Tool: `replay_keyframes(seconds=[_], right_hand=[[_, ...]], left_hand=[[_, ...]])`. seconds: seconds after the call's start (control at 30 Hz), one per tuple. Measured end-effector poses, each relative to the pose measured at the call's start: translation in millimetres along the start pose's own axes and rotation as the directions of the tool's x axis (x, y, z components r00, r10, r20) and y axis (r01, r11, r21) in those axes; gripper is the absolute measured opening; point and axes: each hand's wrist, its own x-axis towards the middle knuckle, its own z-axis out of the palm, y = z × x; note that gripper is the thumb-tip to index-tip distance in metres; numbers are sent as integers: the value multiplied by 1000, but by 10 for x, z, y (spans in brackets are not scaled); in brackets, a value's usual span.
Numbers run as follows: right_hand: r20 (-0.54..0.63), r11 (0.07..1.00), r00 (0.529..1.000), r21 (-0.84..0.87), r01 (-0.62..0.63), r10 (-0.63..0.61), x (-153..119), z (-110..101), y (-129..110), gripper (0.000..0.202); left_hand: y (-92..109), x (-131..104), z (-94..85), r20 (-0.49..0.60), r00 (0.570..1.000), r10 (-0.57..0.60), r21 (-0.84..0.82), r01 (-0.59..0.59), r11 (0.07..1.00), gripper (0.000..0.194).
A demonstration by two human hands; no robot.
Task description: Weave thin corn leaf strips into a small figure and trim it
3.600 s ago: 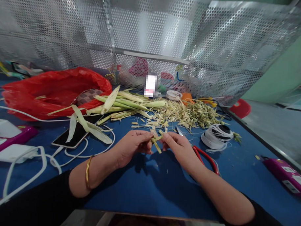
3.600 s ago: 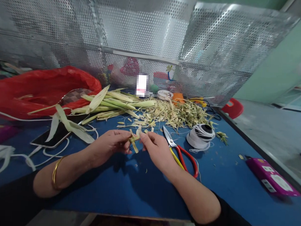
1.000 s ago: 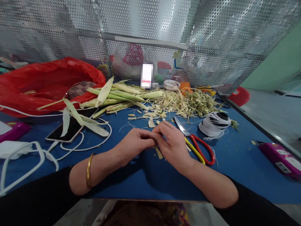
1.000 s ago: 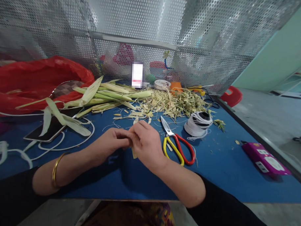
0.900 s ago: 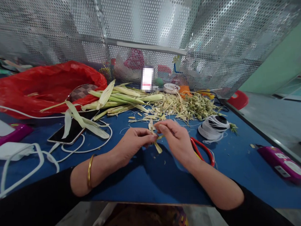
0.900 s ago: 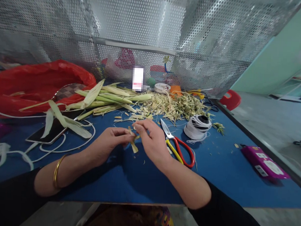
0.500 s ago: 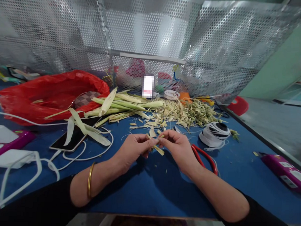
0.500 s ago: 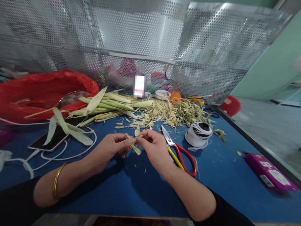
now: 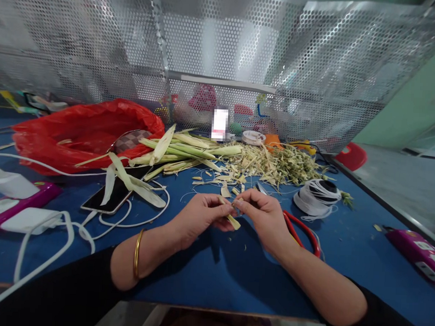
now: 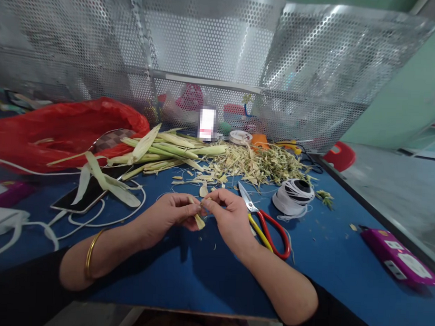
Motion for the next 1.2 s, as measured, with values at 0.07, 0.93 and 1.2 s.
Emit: replay_keyframes(seconds=[0.07, 0.93, 1.2], right_hand=[[-22, 1000, 1000, -23, 3, -4, -8, 5, 29, 13], [137, 984, 976, -75, -163, 172, -48, 161, 88, 27], [212, 991, 972, -110, -79, 101, -68, 143, 92, 25]], left_hand=[[4, 1, 6, 9, 1000, 10, 30, -11, 1000, 31], [-18, 29, -23, -259, 958, 123, -43, -139, 989, 29], [37, -3, -2, -130, 974, 185, 72, -177, 982, 19]])
